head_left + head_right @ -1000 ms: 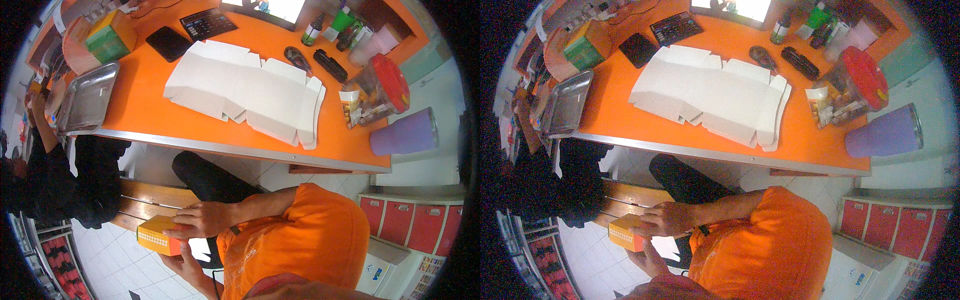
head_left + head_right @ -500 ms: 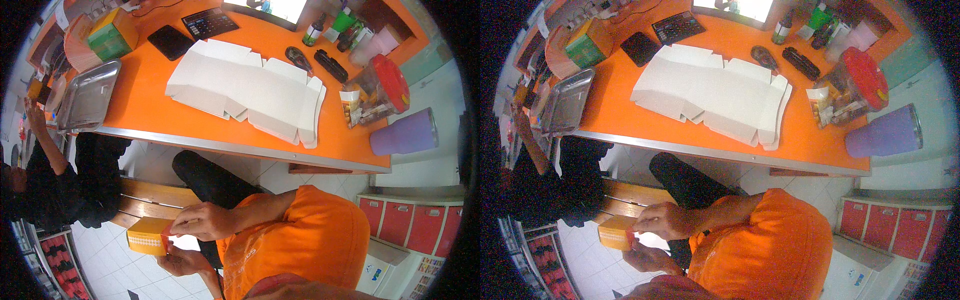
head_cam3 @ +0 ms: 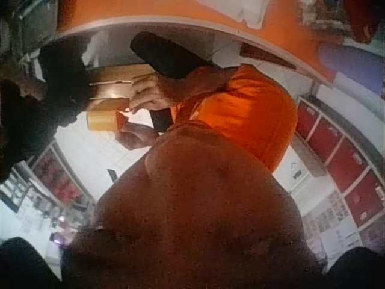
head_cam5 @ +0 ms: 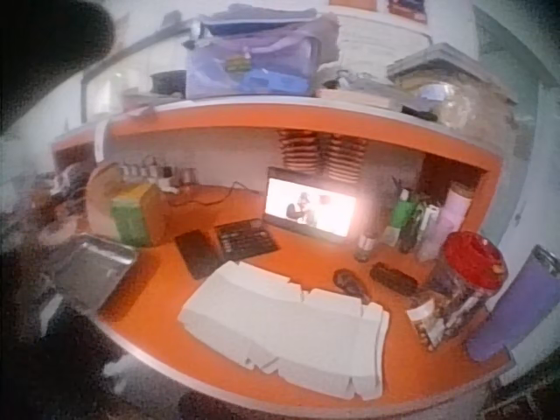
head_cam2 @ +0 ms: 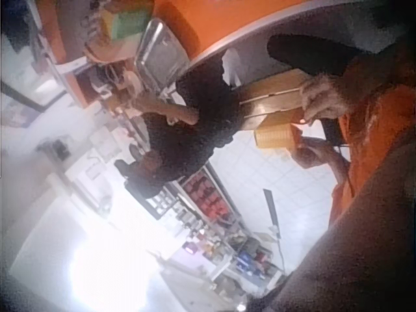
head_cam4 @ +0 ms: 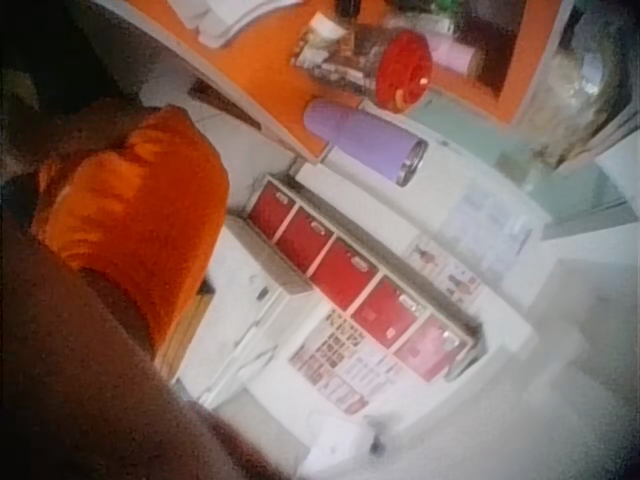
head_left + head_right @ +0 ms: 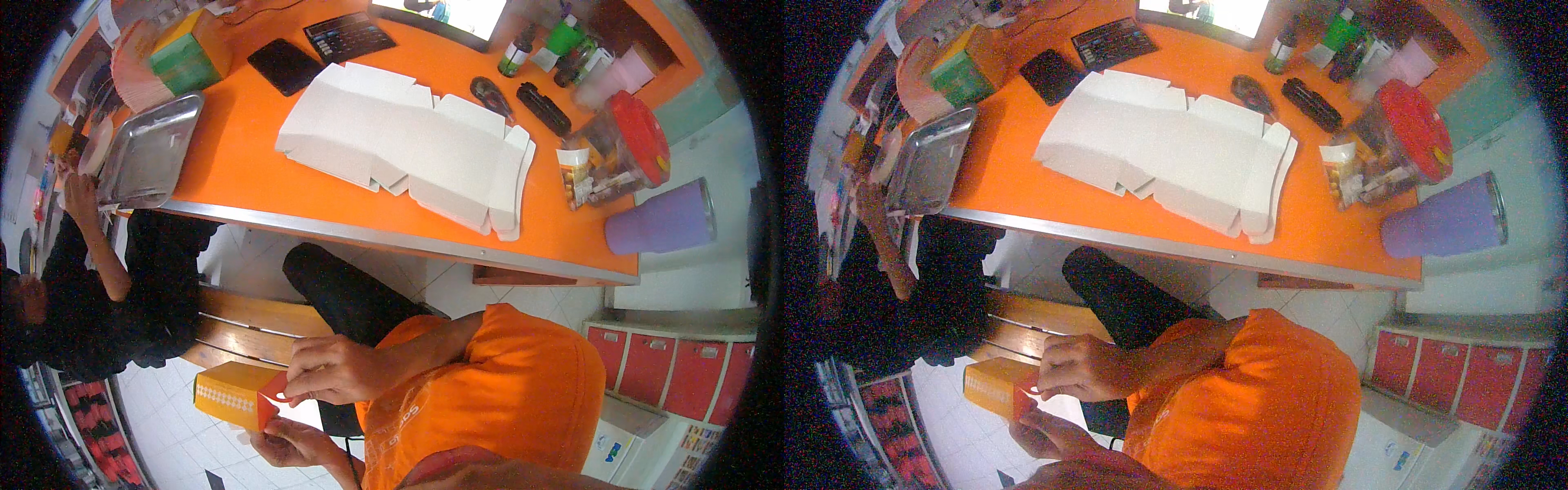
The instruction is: The person assembles small, flat-packed cardboard boxes by folding the flaps and tucking the tabs into slots. The person works at a counter, repeatedly picking up a flat piece, folding it into a box shape, and placing the finished box on the counter.
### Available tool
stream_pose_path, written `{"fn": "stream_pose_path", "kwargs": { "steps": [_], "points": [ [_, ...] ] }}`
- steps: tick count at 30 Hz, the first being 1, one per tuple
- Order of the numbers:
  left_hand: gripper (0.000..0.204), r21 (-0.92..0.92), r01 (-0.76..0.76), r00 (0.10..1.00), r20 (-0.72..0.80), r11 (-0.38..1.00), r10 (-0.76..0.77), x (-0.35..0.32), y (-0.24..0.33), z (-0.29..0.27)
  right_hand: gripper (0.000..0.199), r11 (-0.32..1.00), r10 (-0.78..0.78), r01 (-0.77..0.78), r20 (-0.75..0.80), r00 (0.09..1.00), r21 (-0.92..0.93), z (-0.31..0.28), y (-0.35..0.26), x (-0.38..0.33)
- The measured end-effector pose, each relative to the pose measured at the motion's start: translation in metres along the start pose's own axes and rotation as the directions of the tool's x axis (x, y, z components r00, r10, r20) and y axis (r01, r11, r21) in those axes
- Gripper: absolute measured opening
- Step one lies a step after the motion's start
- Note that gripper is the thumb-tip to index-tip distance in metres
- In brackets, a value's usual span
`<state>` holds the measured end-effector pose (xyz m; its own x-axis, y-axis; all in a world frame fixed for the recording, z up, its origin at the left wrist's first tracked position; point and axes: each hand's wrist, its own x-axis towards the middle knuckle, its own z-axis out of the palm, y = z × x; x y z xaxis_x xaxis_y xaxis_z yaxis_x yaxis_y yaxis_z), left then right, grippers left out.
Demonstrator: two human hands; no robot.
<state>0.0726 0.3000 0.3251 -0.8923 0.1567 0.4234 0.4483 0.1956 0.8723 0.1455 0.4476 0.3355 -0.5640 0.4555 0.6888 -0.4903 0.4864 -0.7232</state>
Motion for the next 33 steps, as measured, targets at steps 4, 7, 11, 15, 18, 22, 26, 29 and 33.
{"fn": "stream_pose_path", "kwargs": {
  "steps": [4,7,11,15,18,22,26,29,33],
  "points": [
    [0.029,-0.11,0.059,0.991,0.126,0.992,-0.045,0.006,0.0,-0.002,0.014,1.0,-0.004,0.005,0.046,0.999,-0.028,0.002,0.001,-0.001],
    [0.027,-0.164,0.134,0.967,0.238,0.977,-0.092,0.006,-0.013,-0.007,0.017,0.995,-0.011,0.019,0.081,0.997,-0.094,0.004,-0.001,-0.002],
    [0.024,-0.152,0.127,0.951,0.298,0.98,-0.077,0.006,-0.011,-0.005,0.014,0.989,0.025,-0.013,0.076,0.997,-0.147,0.011,0.002,-0.003],
    [0.025,-0.132,0.162,0.933,0.344,0.978,-0.108,0.008,-0.004,-0.002,0.014,0.987,0.057,-0.047,0.064,0.996,-0.154,0.01,0.002,-0.003],
    [0.028,-0.129,0.163,0.928,0.357,0.978,-0.108,0.009,0.003,0.001,0.014,0.985,0.07,-0.059,0.065,0.995,-0.164,0.013,0.004,-0.004],
    [0.03,-0.138,0.17,0.916,0.386,0.976,-0.105,0.012,0.001,0.003,0.014,0.985,0.071,-0.062,0.047,0.996,-0.16,0.013,0.005,-0.003],
    [0.03,-0.153,0.178,0.91,0.4,0.972,-0.104,0.014,0.002,0.005,0.014,0.985,0.074,-0.067,0.044,0.996,-0.157,0.012,0.008,-0.002],
    [0.03,-0.147,0.198,0.901,0.416,0.969,-0.121,0.015,-0.001,0.003,0.013,0.992,0.111,-0.105,0.081,0.991,-0.074,0.011,0.015,-0.003],
    [0.031,-0.124,0.196,0.891,0.438,0.973,-0.124,0.015,-0.005,0.002,0.011,0.985,0.163,-0.154,0.127,0.978,-0.075,0.007,0.015,-0.002]
  ]
}}
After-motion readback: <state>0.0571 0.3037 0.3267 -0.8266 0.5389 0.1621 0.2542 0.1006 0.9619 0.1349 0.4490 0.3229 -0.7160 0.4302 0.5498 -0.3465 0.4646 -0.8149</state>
